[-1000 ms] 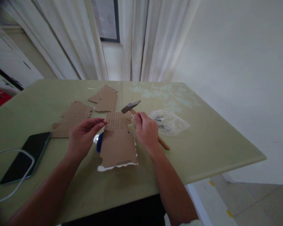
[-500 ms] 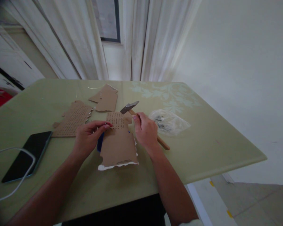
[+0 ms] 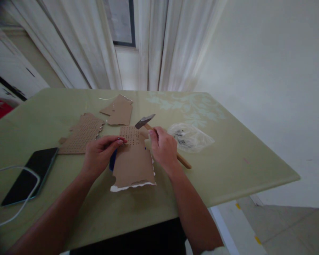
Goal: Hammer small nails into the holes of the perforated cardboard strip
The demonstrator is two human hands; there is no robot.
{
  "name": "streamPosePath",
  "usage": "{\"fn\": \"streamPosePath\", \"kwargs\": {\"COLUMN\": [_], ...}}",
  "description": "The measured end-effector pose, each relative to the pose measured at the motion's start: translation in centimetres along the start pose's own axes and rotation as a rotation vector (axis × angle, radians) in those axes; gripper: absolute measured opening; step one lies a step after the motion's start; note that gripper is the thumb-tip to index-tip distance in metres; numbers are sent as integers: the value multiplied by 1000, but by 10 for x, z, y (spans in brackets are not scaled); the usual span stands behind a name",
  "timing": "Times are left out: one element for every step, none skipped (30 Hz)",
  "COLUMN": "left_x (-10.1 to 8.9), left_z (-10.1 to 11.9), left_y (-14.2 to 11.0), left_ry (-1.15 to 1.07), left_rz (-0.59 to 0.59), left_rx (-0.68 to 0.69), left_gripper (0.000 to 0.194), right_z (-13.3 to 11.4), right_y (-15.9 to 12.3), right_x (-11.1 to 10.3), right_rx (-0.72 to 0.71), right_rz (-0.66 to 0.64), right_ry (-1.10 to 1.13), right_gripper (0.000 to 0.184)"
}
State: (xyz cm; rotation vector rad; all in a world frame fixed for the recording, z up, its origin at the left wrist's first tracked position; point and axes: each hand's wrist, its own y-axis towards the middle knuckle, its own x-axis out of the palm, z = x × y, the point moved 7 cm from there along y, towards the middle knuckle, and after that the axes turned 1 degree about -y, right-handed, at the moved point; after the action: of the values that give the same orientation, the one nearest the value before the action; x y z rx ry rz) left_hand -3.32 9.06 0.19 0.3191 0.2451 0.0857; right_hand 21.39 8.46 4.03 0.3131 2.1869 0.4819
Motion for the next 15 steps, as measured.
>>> {"fn": "streamPosePath", "kwargs": {"left_x": [0,0,0,0,0,-1,-1,-1,-1,-2,-2,-2,-2,-2,-2], "left_z": [0,0,1,1,2,2,2,2,2,2,2,2,2,2,3], "left_y": [0,0,0,0,0,0,0,0,0,0,0,0,1,1,1], "left_ry": [2,7,12,16,18,18,17,14,13,12,11,10,8,7,6], "left_rz": [2,3,3,4,5,5,6,6,7,8,8,8,8,7,6], "left_rx": [3,8,13,19,23,24,23,21,18,17,17,18,20,23,25], "left_gripper": [18,17,17,17,17,18,18,18,19,19,19,19,19,19,18], "right_z": [0,0,-1,-1,-1,-1,-1,-2,-2,-2,-2,-1,-1,-2,-2], "right_y": [0,0,0,0,0,0,0,0,0,0,0,0,-1,-1,-1], "right_x": [0,0,-1,-1,-1,-1,-1,0,0,0,0,0,0,1,1], "right_rx": [3,6,8,8,6,4,0,-4,-8,-10,-11,-12,-12,-11,-10], "right_rz": [0,0,0,0,-2,-4,-6,-7,-7,-7,-7,-7,-9,-12,-15], "right_ry": [-1,-3,-6,-9,-12,-14,-13,-12,-12,-12,-13,-14,-14,-14,-15], "right_gripper": [44,44,44,43,43,43,43,43,42,42,42,42,42,42,42]}}
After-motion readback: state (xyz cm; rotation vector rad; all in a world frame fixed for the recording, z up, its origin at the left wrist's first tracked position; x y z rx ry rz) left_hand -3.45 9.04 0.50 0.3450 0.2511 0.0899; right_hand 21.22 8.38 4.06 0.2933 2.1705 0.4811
